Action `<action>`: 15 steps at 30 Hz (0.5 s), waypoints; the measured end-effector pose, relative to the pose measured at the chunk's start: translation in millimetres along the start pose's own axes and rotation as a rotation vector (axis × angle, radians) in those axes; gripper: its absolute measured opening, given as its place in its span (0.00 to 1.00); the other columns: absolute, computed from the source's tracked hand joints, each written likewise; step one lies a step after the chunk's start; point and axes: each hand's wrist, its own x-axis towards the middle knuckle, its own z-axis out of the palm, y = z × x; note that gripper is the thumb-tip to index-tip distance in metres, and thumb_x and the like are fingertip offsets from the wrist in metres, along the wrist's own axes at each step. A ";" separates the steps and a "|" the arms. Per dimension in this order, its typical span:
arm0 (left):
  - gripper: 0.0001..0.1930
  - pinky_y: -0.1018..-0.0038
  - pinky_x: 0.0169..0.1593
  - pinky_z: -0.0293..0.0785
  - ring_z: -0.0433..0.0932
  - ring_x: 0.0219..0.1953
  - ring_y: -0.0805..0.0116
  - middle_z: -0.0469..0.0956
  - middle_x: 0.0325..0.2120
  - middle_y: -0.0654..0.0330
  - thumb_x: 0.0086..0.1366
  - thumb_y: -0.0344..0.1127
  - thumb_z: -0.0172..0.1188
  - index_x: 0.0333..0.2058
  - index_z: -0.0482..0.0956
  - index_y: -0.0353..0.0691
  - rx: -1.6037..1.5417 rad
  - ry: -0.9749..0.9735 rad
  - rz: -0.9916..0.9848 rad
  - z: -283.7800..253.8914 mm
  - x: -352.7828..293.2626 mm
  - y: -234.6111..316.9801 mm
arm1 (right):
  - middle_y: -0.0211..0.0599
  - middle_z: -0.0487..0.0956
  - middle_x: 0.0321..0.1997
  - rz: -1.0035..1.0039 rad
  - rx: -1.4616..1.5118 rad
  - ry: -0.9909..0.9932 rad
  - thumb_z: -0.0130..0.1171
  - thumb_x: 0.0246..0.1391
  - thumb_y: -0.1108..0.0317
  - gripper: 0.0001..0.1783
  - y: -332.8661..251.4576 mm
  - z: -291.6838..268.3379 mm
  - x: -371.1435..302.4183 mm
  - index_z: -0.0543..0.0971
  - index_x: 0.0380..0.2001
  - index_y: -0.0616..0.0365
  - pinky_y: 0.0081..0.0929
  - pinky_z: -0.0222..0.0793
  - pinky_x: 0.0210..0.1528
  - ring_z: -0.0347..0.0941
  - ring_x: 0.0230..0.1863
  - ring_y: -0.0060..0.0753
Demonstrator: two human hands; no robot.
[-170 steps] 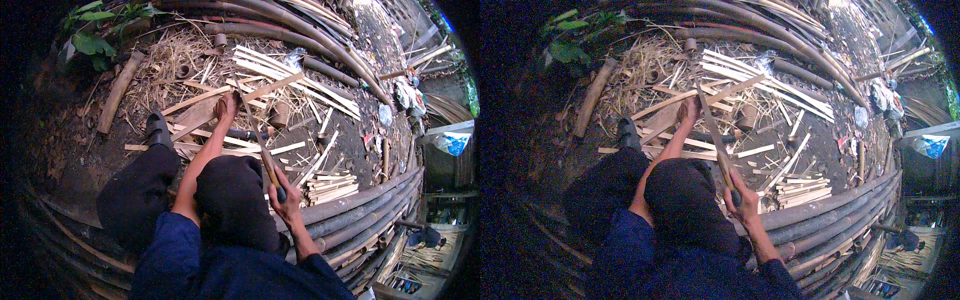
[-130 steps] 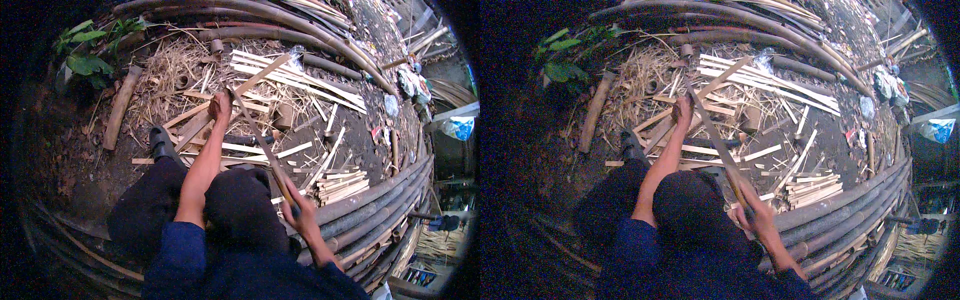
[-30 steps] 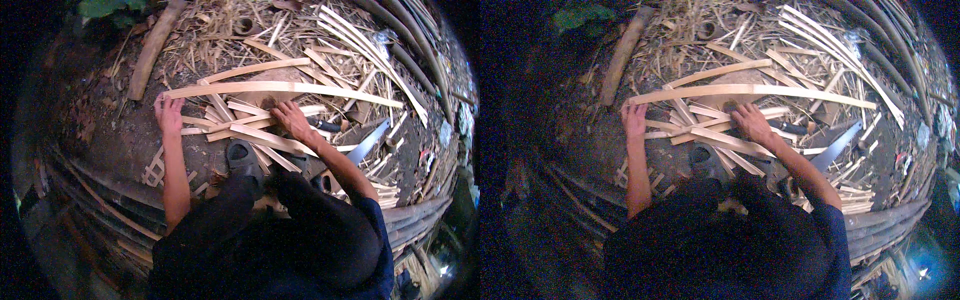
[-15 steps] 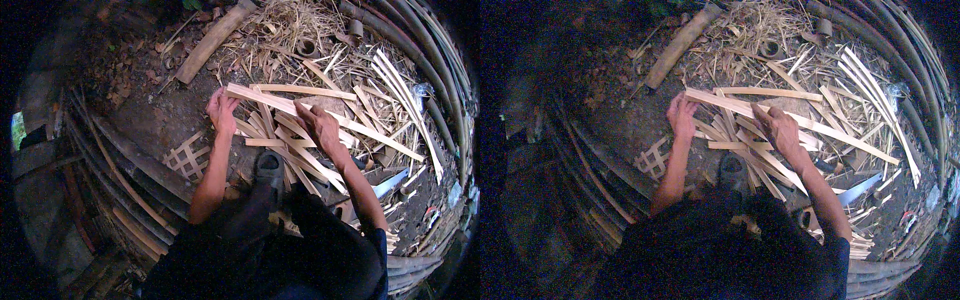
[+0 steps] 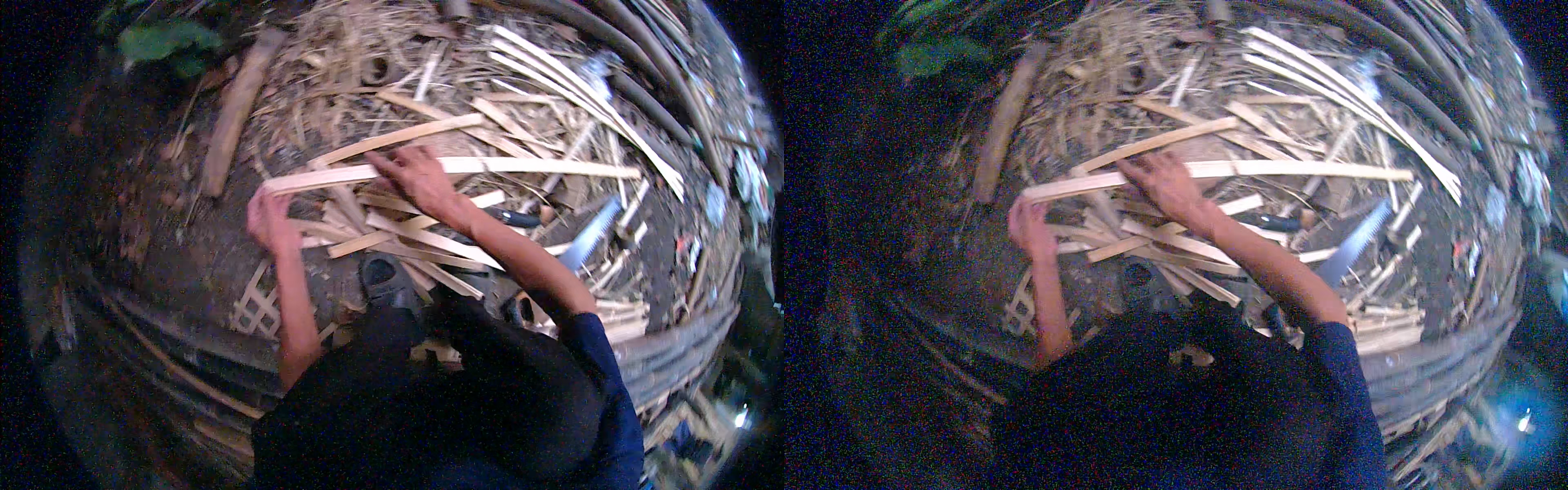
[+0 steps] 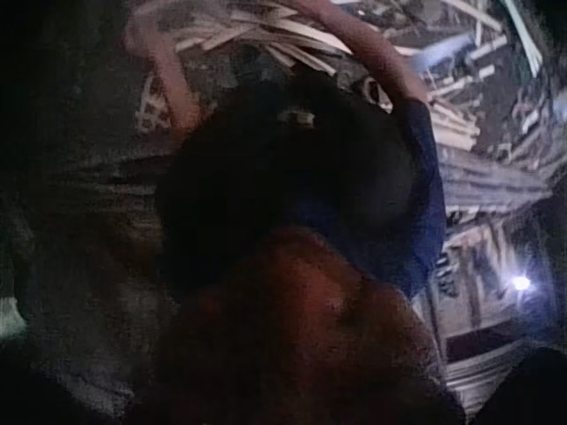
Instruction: The person sits on the ground and uses a machete to split long bamboo strips into thinner pieces. They repeatedly position the bamboo, strike it with the machete, and gather the resulting strips into a pile.
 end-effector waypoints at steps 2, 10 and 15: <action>0.15 0.64 0.47 0.78 0.76 0.43 0.59 0.73 0.41 0.48 0.64 0.30 0.54 0.47 0.68 0.28 -0.031 -0.045 -0.033 -7.9 0.6 4.0 | 0.39 0.75 0.36 -0.050 0.056 0.019 0.49 0.58 0.50 0.25 -0.3 -1.3 0.5 0.67 0.58 0.39 0.38 0.67 0.41 0.74 0.37 0.41; 0.19 0.66 0.52 0.70 0.71 0.49 0.58 0.68 0.49 0.49 0.65 0.32 0.53 0.53 0.65 0.31 0.551 0.130 0.337 -12.7 6.8 28.8 | 0.41 0.73 0.37 -0.062 -0.067 -0.057 0.43 0.57 0.66 0.24 -15.7 -3.8 -6.6 0.67 0.58 0.35 0.38 0.68 0.44 0.73 0.45 0.43; 0.19 0.70 0.55 0.66 0.73 0.49 0.61 0.75 0.45 0.52 0.61 0.36 0.58 0.48 0.72 0.33 0.790 -1.050 0.499 142.5 -59.6 146.6 | 0.47 0.72 0.50 -0.049 -0.120 -0.081 0.47 0.54 0.67 0.25 -34.8 -22.8 -12.7 0.67 0.57 0.40 0.38 0.64 0.51 0.68 0.54 0.46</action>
